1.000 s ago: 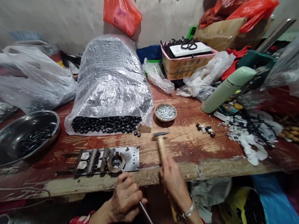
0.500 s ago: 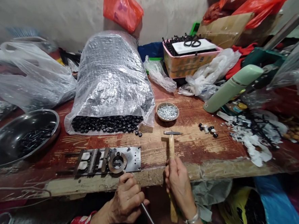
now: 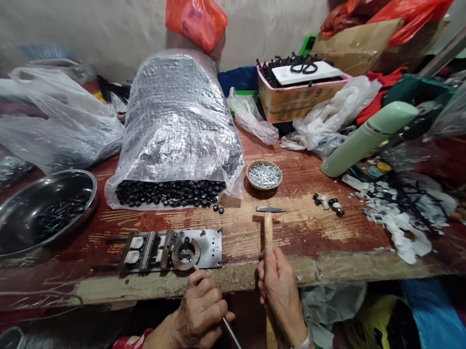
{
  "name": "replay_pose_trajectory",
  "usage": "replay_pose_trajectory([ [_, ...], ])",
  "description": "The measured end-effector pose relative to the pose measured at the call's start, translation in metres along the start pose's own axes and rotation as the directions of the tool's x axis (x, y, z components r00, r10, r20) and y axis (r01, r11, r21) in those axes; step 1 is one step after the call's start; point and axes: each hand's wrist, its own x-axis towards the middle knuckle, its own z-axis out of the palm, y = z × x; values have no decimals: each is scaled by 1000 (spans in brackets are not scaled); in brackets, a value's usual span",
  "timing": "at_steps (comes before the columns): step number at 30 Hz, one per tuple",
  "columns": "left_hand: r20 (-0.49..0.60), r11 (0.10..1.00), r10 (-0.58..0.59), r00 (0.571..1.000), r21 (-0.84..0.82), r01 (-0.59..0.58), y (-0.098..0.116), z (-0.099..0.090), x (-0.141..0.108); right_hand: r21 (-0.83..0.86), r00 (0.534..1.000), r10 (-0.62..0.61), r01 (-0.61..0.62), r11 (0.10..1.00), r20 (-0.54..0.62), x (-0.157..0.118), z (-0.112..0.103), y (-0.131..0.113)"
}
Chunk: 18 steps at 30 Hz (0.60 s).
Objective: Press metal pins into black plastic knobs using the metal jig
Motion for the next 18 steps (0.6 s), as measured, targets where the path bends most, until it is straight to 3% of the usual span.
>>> replay_pose_trajectory([
  [3,-3,1000,7,1000,-1,-7,0,1,-2,-218,979,-154,181,959,136,1,7,5],
  [5,-8,1000,9,1000,-8,-9,-1,2,-2,-268,963,-190,237,934,191,2,10,5],
  [7,-12,1000,11,1000,-10,-11,-1,2,-2,-214,969,-159,199,956,189,2,10,3],
  [10,-5,1000,12,1000,-3,-12,-1,1,-1,-45,989,-25,32,998,148,-1,3,0],
  [13,-1,1000,-2,1000,-2,2,0,1,-2,111,998,67,-68,991,10,-3,-1,0],
  [15,-5,1000,-6,1000,-8,6,0,2,-2,71,999,7,-4,997,-47,-4,0,1],
  [18,-14,1000,2,1000,-17,-2,-1,3,-3,-174,983,-153,169,970,102,-2,7,1],
])
